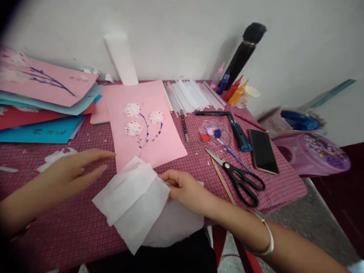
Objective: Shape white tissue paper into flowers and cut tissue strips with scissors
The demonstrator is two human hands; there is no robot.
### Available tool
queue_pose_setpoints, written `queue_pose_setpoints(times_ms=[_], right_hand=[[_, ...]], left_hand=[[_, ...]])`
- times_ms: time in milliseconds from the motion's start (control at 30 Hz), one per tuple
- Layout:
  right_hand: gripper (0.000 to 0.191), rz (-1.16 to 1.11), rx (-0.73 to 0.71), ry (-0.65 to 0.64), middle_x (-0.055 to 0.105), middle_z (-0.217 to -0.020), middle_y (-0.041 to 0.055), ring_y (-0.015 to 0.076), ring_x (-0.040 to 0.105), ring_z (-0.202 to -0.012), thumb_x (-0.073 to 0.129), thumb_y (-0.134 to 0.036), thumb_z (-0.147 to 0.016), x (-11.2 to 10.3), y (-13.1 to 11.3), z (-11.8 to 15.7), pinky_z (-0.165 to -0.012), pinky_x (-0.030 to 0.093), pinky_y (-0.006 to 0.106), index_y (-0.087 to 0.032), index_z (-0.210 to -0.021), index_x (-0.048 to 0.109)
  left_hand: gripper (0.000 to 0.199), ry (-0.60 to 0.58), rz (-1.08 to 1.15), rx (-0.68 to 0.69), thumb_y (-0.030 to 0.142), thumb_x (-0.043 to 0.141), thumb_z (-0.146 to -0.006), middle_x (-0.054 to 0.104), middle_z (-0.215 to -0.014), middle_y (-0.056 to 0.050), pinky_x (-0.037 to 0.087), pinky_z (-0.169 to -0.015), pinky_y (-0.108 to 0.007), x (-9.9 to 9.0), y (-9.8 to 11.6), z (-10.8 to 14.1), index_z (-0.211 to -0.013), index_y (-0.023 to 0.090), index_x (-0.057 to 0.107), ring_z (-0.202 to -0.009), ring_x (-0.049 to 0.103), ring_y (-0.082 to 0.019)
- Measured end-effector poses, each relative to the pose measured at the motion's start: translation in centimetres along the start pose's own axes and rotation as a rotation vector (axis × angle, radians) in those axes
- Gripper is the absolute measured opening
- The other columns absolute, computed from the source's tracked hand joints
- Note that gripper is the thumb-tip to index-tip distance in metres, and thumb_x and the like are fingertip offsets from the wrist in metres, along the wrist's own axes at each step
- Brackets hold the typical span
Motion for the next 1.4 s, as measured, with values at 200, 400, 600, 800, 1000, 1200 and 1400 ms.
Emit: queue_pose_setpoints(times_ms=[200,400,600,800,1000,1200,1400], right_hand=[[0.034,0.42,-0.224,0.053,0.068,-0.103,0.0051,0.0172,0.063,-0.092,0.047,-0.007,-0.08,-0.4,-4.3,0.3,-0.08,0.048,0.031,-0.018,-0.108,0.062],[0.031,0.816,-0.249,0.183,0.067,-0.089,0.0065,0.0177,0.059,-0.073,0.065,-0.029,-0.077,0.3,-6.9,-2.1,-0.066,0.046,0.031,-0.015,-0.105,0.064],[0.031,0.761,-0.561,0.133,0.064,-0.094,0.0029,0.0138,0.058,-0.082,0.054,-0.004,-0.08,1.8,-6.9,-2.7,-0.075,0.046,0.027,-0.02,-0.106,0.062],[0.034,0.77,-0.667,-0.226,0.066,-0.096,0.0039,0.0155,0.059,-0.095,0.051,0.001,-0.08,3.3,-7.2,0.6,-0.091,0.044,0.034,-0.021,-0.104,0.061],[0.02,0.742,-0.55,-0.07,0.066,-0.084,0.003,0.0157,0.062,-0.084,0.048,-0.007,-0.083,2.1,-8.6,0.3,-0.083,0.048,0.034,-0.019,-0.089,0.062],[0.032,0.79,-0.526,0.063,0.062,-0.108,0.0083,0.0185,0.061,-0.096,0.064,-0.024,-0.081,3.1,-10.7,-2.0,-0.085,0.049,0.035,-0.018,-0.111,0.057],[0.015,0.959,-0.487,-0.016,0.064,-0.091,0.0028,0.016,0.059,-0.086,0.061,-0.011,-0.079,5.0,-8.8,-4.4,-0.078,0.045,0.029,-0.019,-0.092,0.062]], left_hand=[[0.038,-0.138,-0.164,0.093,0.033,0.055,-0.085,0.065,-0.116,-0.009,0.047,-0.083,-0.039,3.6,0.4,-1.2,-0.12,0.02,0.056,-0.101,0.061,-0.026],[0.026,-0.144,-0.004,0.012,0.033,0.041,-0.09,0.065,-0.095,-0.007,0.047,-0.075,-0.037,4.0,0.5,-1.9,-0.1,0.018,0.059,-0.085,0.06,-0.022],[0.018,-0.23,0.241,0.008,0.03,0.043,-0.088,0.06,-0.086,-0.002,0.045,-0.066,-0.031,3.9,-0.4,-1.4,-0.09,0.02,0.059,-0.075,0.056,-0.017],[0.012,-0.203,0.112,0.141,0.024,0.059,-0.079,0.054,-0.096,-0.002,0.044,-0.077,-0.033,4.7,0.2,-1.2,-0.091,0.022,0.06,-0.087,0.054,-0.019],[0.017,-0.042,0.041,0.235,0.016,0.052,-0.08,0.049,-0.079,-0.002,0.04,-0.065,-0.03,4.5,2.1,-1.2,-0.064,0.017,0.055,-0.073,0.05,-0.017],[0.015,0.061,0.002,0.372,0.018,0.049,-0.087,0.056,-0.083,-0.004,0.042,-0.075,-0.035,3.5,4.4,-0.4,-0.074,0.018,0.056,-0.08,0.053,-0.019],[0.015,-0.01,0.39,0.013,0.032,0.047,-0.088,0.06,-0.075,0.0,0.046,-0.061,-0.029,3.2,1.6,-1.1,-0.086,0.02,0.056,-0.068,0.057,-0.016]])
Point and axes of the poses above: each hand's wrist, its own z-axis away from the middle knuckle, its own x-axis out of the palm, y = z × x, the point moved 9 cm from there along -z, towards the middle knuckle
